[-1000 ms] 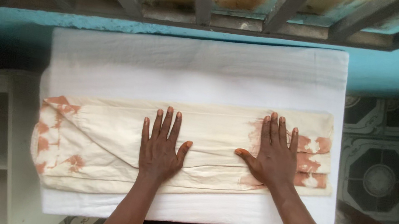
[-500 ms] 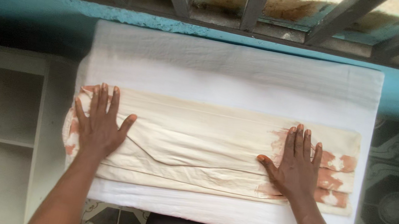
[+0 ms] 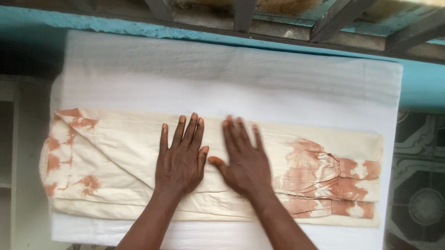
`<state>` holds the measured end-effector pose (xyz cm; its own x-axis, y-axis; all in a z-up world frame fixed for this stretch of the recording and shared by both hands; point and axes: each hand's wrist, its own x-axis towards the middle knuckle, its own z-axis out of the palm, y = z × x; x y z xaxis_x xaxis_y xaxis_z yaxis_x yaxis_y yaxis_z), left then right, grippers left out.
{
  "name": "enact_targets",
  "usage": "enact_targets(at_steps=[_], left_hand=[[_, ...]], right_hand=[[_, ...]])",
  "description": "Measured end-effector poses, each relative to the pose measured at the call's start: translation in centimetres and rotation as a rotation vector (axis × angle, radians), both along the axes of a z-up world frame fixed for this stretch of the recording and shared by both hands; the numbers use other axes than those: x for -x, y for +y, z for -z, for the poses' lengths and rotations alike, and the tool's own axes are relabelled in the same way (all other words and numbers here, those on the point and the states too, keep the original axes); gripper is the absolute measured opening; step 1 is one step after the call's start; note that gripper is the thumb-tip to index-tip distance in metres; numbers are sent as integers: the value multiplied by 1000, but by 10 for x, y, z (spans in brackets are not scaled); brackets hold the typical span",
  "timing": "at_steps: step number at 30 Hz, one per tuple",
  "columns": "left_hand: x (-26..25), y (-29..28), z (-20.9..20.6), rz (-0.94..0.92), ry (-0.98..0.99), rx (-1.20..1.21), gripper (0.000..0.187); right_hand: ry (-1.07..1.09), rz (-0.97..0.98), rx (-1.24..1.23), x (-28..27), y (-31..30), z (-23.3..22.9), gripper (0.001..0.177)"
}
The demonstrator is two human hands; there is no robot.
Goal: The person folds a white shirt with red-patterned accents on a table, smoothing the fabric and aligning the sleeves.
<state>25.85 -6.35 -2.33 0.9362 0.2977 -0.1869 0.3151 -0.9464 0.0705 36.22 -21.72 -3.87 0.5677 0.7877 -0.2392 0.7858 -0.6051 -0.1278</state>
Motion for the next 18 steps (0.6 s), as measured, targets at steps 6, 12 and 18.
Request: enact_targets(at_steps=[6, 12, 18], left_hand=[[-1, 0, 1, -3, 5, -10, 64], [-3, 2, 0, 5, -9, 3, 66], [5, 57, -32, -76, 215, 13, 79]], right_hand=[[-219, 177, -62, -63, -99, -8, 99], [-35, 401, 263, -80, -130, -16, 99], [-64, 390, 203, -82, -134, -5, 97]])
